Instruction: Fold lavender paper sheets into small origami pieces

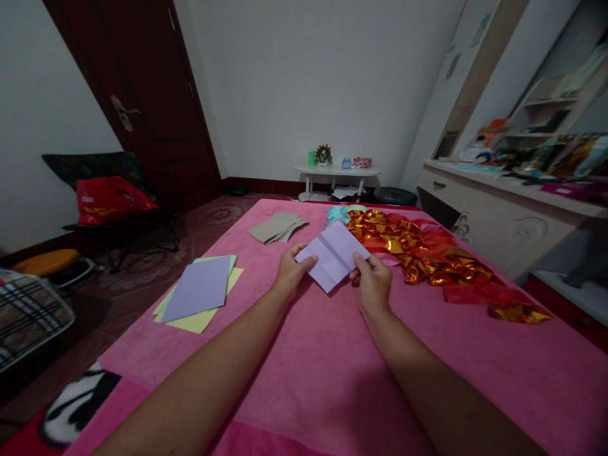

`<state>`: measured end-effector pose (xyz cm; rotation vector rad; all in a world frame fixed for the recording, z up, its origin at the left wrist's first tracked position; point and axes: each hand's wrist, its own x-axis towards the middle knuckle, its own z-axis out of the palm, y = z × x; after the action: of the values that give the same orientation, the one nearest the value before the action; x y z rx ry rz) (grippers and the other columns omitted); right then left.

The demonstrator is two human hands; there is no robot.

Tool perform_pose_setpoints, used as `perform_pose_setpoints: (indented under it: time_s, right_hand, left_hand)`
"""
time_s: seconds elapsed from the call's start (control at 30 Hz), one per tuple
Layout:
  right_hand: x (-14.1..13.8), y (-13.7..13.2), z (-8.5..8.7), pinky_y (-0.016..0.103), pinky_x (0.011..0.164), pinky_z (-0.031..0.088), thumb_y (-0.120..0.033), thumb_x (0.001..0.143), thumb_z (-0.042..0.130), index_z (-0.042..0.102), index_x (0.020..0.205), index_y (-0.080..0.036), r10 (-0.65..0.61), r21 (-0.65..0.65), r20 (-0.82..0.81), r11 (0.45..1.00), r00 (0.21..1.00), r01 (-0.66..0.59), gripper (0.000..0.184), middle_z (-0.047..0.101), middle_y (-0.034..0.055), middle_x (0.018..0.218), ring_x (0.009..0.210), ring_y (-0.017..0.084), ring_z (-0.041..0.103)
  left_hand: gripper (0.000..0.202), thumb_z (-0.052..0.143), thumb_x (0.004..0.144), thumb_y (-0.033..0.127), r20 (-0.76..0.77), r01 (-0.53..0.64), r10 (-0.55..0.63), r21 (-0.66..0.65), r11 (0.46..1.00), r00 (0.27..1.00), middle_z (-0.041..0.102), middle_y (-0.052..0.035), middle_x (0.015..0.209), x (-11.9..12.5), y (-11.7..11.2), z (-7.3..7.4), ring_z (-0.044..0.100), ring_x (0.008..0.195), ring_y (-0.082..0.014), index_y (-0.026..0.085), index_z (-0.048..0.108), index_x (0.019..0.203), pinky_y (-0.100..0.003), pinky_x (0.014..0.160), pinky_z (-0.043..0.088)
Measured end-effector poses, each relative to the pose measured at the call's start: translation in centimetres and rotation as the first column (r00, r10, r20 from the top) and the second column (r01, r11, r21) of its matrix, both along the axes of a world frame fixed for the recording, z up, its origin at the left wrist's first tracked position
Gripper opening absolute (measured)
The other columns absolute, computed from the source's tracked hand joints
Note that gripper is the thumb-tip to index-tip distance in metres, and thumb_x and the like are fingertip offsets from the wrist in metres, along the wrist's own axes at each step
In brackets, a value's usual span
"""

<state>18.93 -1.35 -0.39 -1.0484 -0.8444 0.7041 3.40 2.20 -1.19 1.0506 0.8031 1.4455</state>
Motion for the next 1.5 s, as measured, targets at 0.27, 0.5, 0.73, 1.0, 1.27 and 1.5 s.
perform_pose_setpoints:
  time_s: [0.27,0.5,0.73,1.0,1.27,1.5]
  right_hand:
    - [0.3,0.2,0.0,0.019,0.034,0.024,-0.039,0.071,0.066,0.058,0.067,-0.017,-0.050,-0.040,-0.078,0.998,0.996,0.047,0.024,0.052,-0.0061,0.038,0.032,0.008,0.039]
    - [0.2,0.1,0.0,0.019,0.033,0.023,-0.036,0.071,0.067,0.047,0.057,-0.019,-0.029,-0.044,-0.091,0.999,0.995,0.026,0.030,0.051,-0.0060,0.038,0.031,0.007,0.037]
    - [-0.2,-0.3,0.3,0.018,0.036,0.028,-0.033,0.073,0.064,0.060,0.069,-0.016,0.158,-0.008,0.059,0.987,0.986,-0.158,0.018,0.051,-0.0060,0.041,0.035,0.007,0.039]
    - [0.0,-0.2,0.2,0.019,0.037,0.028,-0.033,0.074,0.063,0.058,0.065,-0.017,0.168,0.008,0.058,0.986,0.984,-0.169,0.019,0.052,-0.0052,0.041,0.035,0.007,0.039]
    - [0.0,-0.3,0.0,0.018,0.036,0.026,-0.035,0.075,0.066,0.060,0.072,-0.016,0.204,0.010,0.064,0.979,0.977,-0.205,0.020,0.052,-0.0058,0.042,0.035,0.007,0.039]
    - [-0.4,-0.4,0.0,0.020,0.038,0.032,-0.038,0.072,0.068,0.060,0.072,-0.016,0.178,-0.022,0.247,0.984,0.953,-0.178,0.023,0.052,-0.0062,0.044,0.037,0.009,0.044]
  left_hand:
    - [0.053,0.082,0.055,0.026,0.052,0.000,0.000,-0.001,1.000,0.999,0.070,-0.0087,0.092,0.0,0.1,0.0,0.064,0.072,-0.0163,0.013,0.065,0.103,-0.029,0.069,0.051]
    - [0.049,0.083,0.055,0.028,0.147,-0.097,0.104,-0.053,0.994,0.984,0.071,-0.0090,0.084,-0.3,0.5,0.0,0.064,0.066,-0.0144,0.010,0.066,0.098,-0.027,0.065,0.050]
    - [0.044,0.082,0.054,0.026,0.266,-0.225,0.253,-0.131,0.966,0.930,0.069,-0.0032,0.077,-1.3,1.6,-0.2,0.061,0.063,-0.0112,0.012,0.066,0.093,-0.023,0.063,0.049]
    - [0.033,0.079,0.061,0.022,0.310,-0.194,0.238,-0.167,0.967,0.921,0.068,-0.0012,0.077,-2.1,1.8,0.1,0.059,0.063,-0.0097,0.015,0.064,0.090,-0.021,0.061,0.046]
    - [0.060,0.083,0.056,0.022,0.282,0.003,0.041,-0.155,0.988,0.959,0.068,-0.0031,0.079,-1.4,0.8,0.7,0.062,0.064,-0.0128,0.015,0.057,0.109,-0.028,0.067,0.051]
    - [0.051,0.084,0.055,0.026,0.231,0.060,-0.040,-0.080,0.995,0.972,0.068,-0.0062,0.085,-0.6,0.0,1.1,0.061,0.068,-0.0135,0.012,0.061,0.099,-0.028,0.071,0.050]
